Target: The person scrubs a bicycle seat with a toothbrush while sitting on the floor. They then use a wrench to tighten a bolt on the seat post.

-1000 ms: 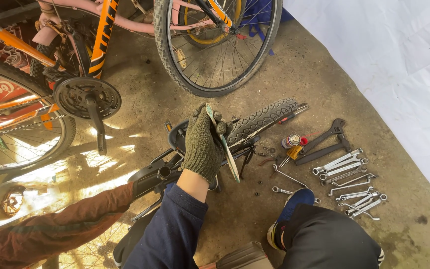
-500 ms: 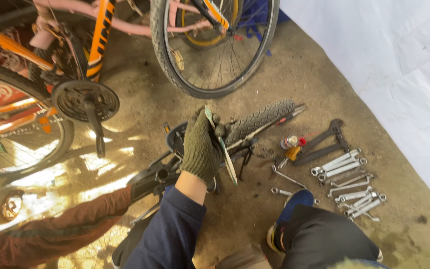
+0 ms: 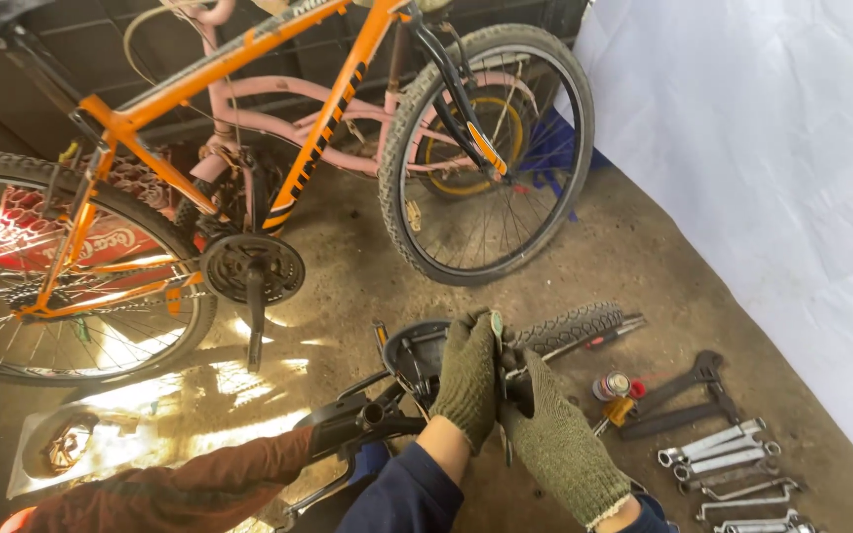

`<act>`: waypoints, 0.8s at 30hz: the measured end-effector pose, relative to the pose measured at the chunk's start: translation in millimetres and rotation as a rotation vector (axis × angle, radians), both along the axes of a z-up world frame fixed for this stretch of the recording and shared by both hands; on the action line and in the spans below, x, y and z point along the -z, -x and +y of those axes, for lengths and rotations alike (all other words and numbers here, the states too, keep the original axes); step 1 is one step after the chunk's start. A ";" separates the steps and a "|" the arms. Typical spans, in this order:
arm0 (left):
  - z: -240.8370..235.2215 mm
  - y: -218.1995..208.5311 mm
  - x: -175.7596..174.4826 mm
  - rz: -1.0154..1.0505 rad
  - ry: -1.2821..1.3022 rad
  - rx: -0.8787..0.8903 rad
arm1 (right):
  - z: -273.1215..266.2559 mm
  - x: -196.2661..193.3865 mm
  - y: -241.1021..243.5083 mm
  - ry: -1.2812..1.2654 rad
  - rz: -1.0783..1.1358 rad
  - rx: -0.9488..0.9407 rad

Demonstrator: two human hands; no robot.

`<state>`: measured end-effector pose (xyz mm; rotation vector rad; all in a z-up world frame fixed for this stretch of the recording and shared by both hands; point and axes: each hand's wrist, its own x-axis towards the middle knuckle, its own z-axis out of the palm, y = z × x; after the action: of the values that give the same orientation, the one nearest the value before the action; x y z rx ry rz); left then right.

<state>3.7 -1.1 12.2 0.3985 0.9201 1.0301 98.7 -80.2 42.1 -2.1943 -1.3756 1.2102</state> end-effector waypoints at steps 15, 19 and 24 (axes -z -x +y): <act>-1.0 -3.3 9.6 -0.121 0.074 0.051 | -5.1 -39.4 9.1 0.131 0.151 0.149; -2.2 -4.2 13.5 0.066 0.023 0.129 | -23.1 9.9 -9.4 0.150 -0.010 0.204; -6.4 -2.3 8.3 0.057 0.019 0.165 | -26.2 11.2 -8.3 -0.030 -0.111 0.177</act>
<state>6.0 -7.5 3.9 0.4815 0.9317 0.8620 107.1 -106.4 30.9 -2.3362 -1.2002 1.0133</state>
